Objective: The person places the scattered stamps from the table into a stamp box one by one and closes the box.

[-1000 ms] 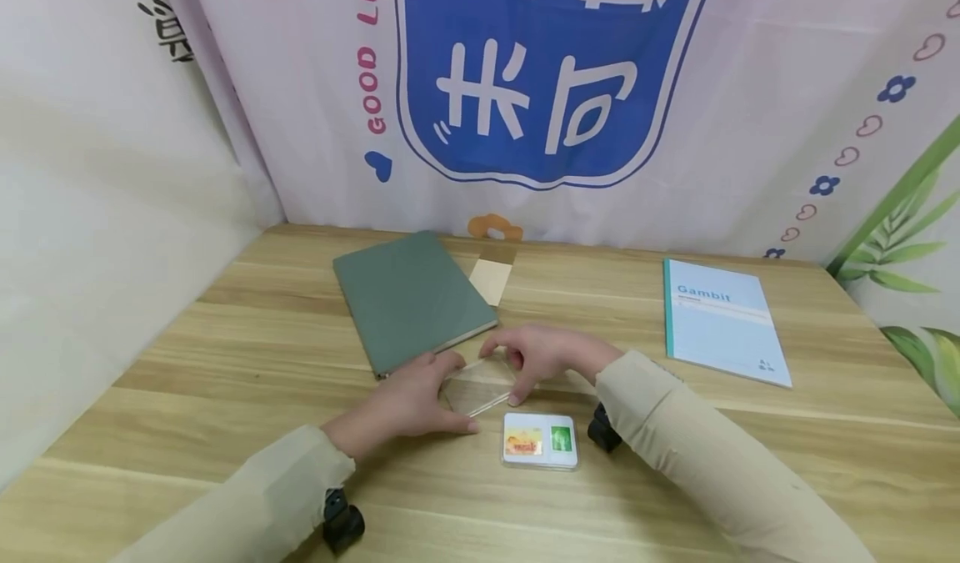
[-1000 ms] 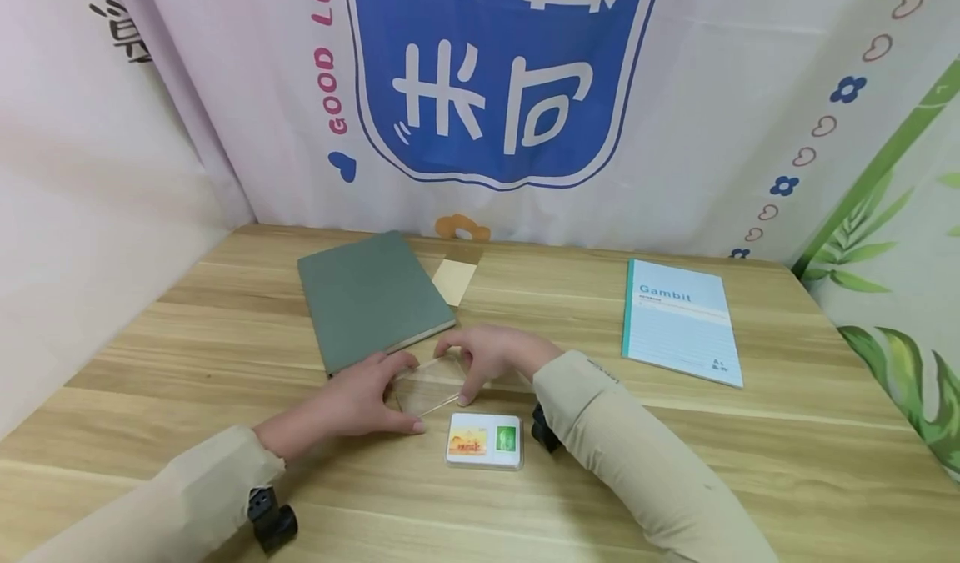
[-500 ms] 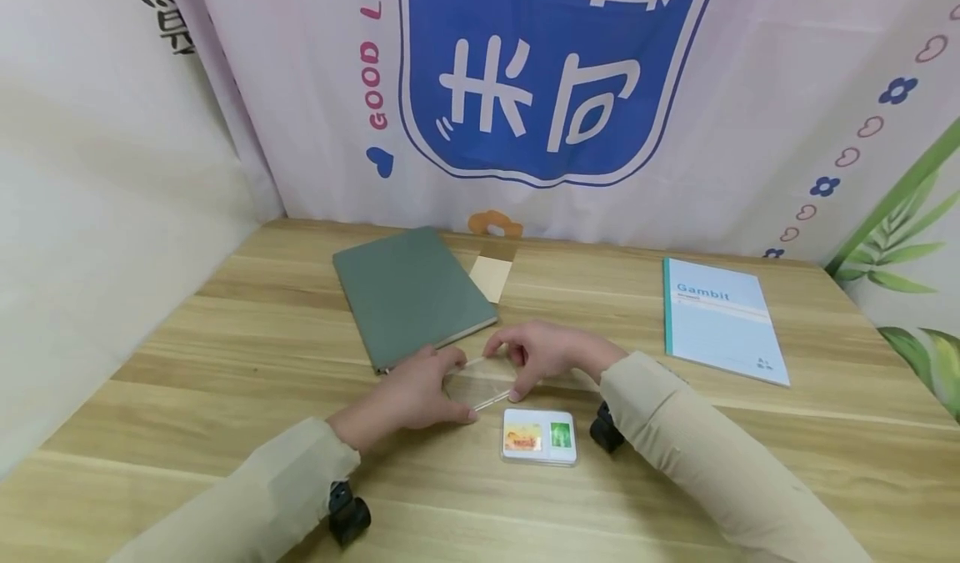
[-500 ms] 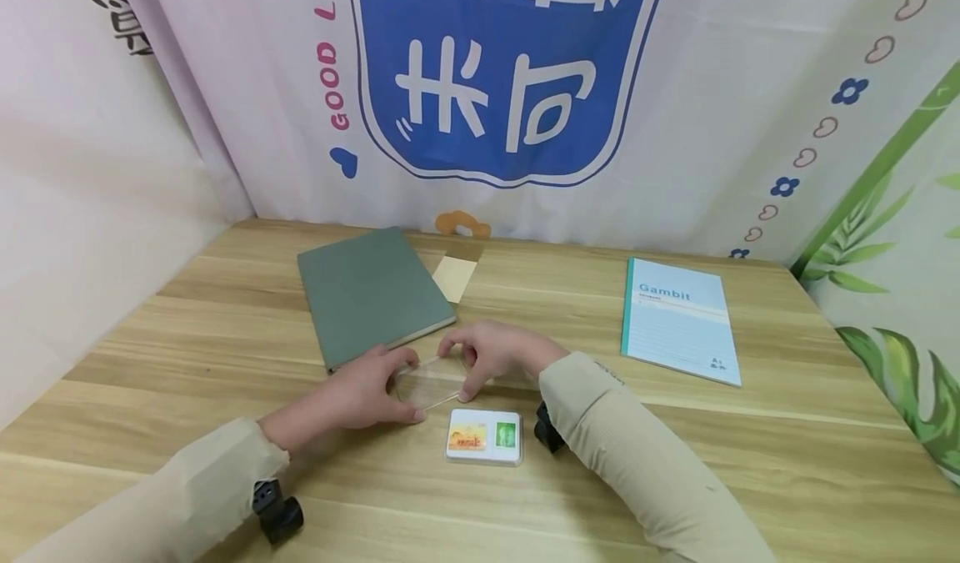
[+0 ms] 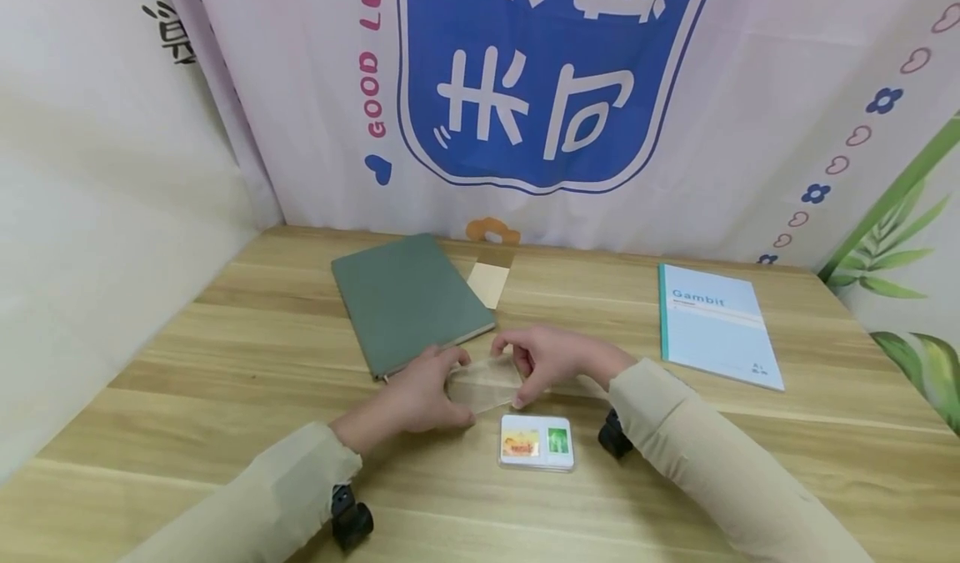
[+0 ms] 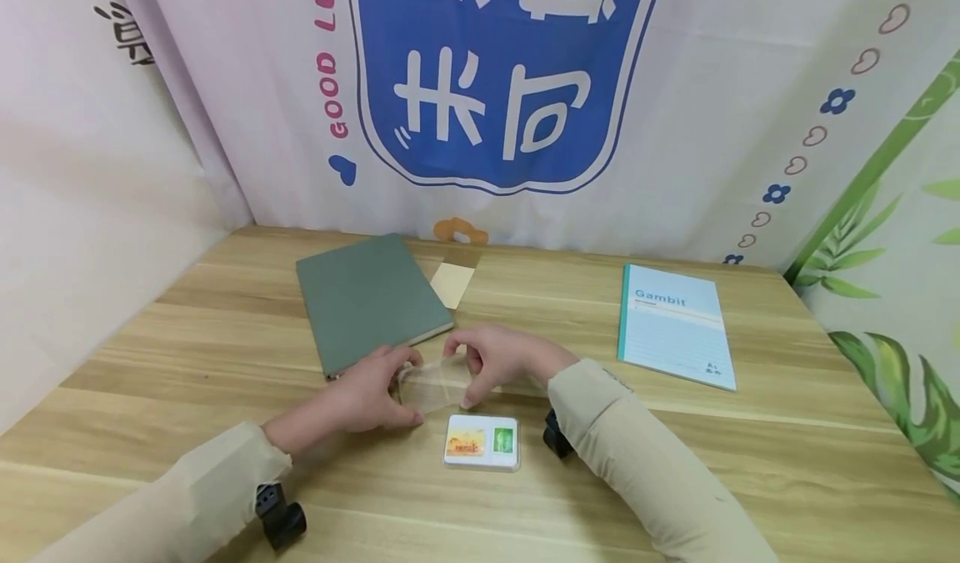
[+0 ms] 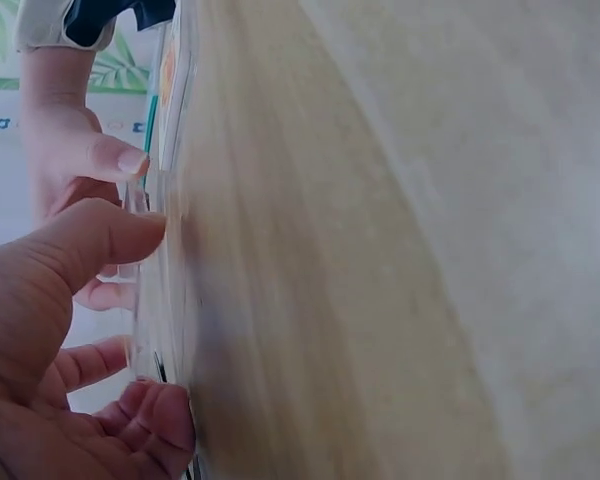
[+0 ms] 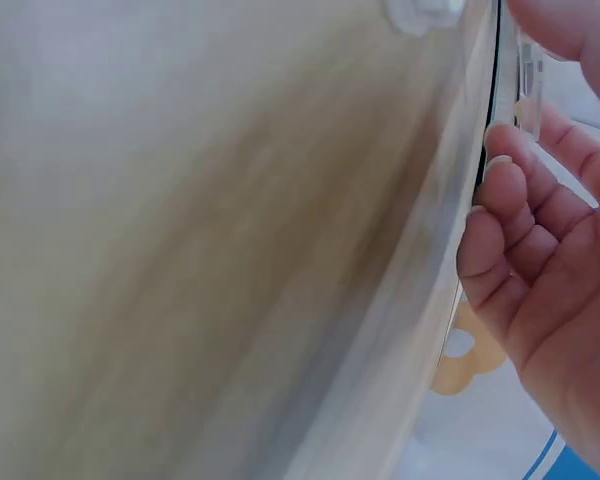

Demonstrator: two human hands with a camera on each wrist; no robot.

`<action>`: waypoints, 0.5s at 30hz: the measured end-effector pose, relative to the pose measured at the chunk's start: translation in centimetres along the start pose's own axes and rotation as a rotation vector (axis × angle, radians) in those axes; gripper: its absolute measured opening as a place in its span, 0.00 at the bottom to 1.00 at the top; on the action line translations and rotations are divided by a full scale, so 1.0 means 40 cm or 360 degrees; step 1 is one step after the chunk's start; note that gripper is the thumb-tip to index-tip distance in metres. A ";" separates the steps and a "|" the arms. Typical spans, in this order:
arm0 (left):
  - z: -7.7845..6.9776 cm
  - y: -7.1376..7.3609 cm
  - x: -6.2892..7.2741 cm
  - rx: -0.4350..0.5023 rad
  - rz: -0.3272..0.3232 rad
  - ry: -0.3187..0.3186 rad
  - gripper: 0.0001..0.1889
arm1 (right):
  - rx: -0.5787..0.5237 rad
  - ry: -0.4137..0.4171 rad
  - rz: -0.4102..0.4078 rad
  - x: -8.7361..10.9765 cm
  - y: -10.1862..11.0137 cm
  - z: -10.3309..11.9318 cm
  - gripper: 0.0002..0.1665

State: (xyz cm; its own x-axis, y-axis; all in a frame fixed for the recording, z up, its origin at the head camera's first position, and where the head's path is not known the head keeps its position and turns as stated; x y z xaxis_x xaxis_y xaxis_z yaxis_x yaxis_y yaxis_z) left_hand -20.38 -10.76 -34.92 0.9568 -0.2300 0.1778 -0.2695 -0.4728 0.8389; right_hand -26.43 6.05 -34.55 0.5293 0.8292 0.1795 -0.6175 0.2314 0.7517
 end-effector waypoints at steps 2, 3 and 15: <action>-0.005 0.000 0.001 0.0018 -0.0029 -0.0045 0.34 | 0.0000 0.0011 -0.0017 0.008 0.002 -0.001 0.35; -0.008 0.001 0.002 0.0023 -0.0048 -0.0071 0.34 | 0.0003 0.0015 -0.0027 0.012 0.003 -0.001 0.35; -0.038 0.004 0.006 0.0143 -0.0132 -0.0367 0.33 | -0.0058 0.0016 -0.0185 0.078 0.013 0.011 0.36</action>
State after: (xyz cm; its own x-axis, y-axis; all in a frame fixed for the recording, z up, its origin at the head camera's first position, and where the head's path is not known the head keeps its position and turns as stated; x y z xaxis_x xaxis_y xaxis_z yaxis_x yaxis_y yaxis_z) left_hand -20.01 -9.60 -33.98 0.9286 -0.3704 -0.0205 -0.2097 -0.5696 0.7947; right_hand -24.85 8.51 -33.31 0.5929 0.8007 0.0858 -0.5731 0.3447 0.7435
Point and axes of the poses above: each hand's wrist, its own x-axis away from the middle knuckle, its own y-axis out of the back of the hand, z = x × y, the point moved 4 cm from there along -x, towards the middle knuckle, and after that the axes turned 3 degrees about y, right-handed, at the moved point
